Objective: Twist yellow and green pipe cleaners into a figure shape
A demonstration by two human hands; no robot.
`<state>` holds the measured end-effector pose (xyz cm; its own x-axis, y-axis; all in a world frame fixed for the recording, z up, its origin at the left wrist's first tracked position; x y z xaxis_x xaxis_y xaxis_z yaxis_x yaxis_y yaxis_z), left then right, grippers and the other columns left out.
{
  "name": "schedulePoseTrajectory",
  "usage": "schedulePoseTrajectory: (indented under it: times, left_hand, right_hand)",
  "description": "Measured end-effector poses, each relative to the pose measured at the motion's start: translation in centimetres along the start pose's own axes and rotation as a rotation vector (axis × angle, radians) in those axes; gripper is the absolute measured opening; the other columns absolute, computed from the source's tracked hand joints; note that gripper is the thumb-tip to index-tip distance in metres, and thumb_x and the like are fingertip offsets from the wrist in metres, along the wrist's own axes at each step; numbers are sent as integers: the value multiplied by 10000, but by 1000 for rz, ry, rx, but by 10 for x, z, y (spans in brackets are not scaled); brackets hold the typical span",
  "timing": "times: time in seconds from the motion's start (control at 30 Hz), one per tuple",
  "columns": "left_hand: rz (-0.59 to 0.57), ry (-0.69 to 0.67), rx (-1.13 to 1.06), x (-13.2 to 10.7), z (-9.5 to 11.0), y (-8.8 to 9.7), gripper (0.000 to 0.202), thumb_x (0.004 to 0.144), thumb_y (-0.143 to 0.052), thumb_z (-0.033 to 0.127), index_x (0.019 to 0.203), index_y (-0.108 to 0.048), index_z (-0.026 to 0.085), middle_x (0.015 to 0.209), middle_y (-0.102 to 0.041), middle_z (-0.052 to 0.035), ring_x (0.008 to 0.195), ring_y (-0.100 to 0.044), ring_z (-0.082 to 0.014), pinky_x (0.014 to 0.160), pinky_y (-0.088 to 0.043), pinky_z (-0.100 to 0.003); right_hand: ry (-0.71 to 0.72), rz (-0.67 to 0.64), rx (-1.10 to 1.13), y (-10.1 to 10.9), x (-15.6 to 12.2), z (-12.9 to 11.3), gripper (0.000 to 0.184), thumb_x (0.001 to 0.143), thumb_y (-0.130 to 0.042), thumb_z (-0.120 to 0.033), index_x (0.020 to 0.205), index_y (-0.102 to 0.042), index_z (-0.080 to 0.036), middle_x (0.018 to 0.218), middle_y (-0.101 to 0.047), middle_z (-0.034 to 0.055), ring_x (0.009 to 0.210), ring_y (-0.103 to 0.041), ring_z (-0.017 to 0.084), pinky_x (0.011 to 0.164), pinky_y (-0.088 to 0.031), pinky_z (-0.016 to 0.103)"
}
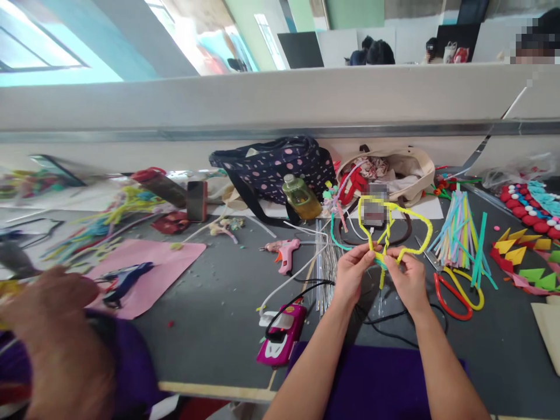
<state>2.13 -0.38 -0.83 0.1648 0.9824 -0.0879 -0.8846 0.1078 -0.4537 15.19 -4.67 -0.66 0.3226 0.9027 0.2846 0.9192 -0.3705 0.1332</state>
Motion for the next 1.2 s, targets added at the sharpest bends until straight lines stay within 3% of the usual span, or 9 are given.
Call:
schedulePoseTrajectory:
  times: [0.23, 0.47, 0.7, 0.87, 1.03, 1.2]
  left_hand:
    - [6, 7, -2, 2, -1, 2, 297, 678, -793, 348, 901, -763, 155, 912, -754, -93, 752, -657, -160, 662, -499, -238]
    - [-1, 33, -18, 6, -1, 5, 266, 640, -817, 356, 794, -754, 148, 825, -736, -73, 679, -626, -142, 636, -496, -243]
    - [54, -117, 63, 10, -3, 7, 191, 614, -829, 320, 690, -751, 163, 760, -608, -25, 686, -544, -115, 584, -445, -201]
    - [79, -138, 24, 8, -2, 3, 167, 619, -821, 297, 693, -748, 167, 742, -649, -28, 676, -549, -122, 622, -440, -214]
    - [141, -95, -90, 3, -1, -6, 164, 597, -826, 261, 696, -743, 161, 701, -673, -19, 650, -558, -113, 648, -442, -213]
    - [184, 9, -214, 1, -4, -12, 201, 563, -838, 258, 682, -725, 141, 644, -657, -7, 557, -516, -82, 575, -406, -202]
  right_hand:
    - [66, -2, -89, 1, 0, 1, 192, 847, -609, -378, 852, -685, -203, 858, -670, 44, 817, -609, 192, 776, -480, 322]
    - [-41, 11, -86, 3, 2, 4, 241, 815, -632, -423, 853, -697, -194, 834, -685, 43, 754, -605, 186, 709, -481, 306]
    - [-84, 18, -86, 4, 6, 7, 269, 787, -651, -436, 852, -707, -181, 796, -695, 39, 703, -602, 177, 666, -480, 298]
    - [-119, 24, -31, 3, 8, 9, 278, 769, -670, -437, 855, -708, -175, 792, -705, 37, 704, -618, 177, 670, -492, 299]
    - [-166, 61, 81, 2, 10, 9, 264, 735, -709, -416, 840, -706, -175, 749, -688, 24, 686, -599, 163, 656, -490, 290]
    - [-194, 78, 162, -2, 11, 15, 258, 720, -720, -408, 806, -691, -167, 743, -663, 23, 686, -588, 156, 666, -491, 297]
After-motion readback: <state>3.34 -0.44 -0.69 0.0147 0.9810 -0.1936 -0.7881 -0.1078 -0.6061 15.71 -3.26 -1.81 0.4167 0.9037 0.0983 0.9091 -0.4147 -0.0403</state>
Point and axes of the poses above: each hand's wrist, its own x-axis towards the middle knuckle, its own y-axis out of the back of the hand, z = x × y, the point moved 1 cm from there along x, towards the middle knuckle
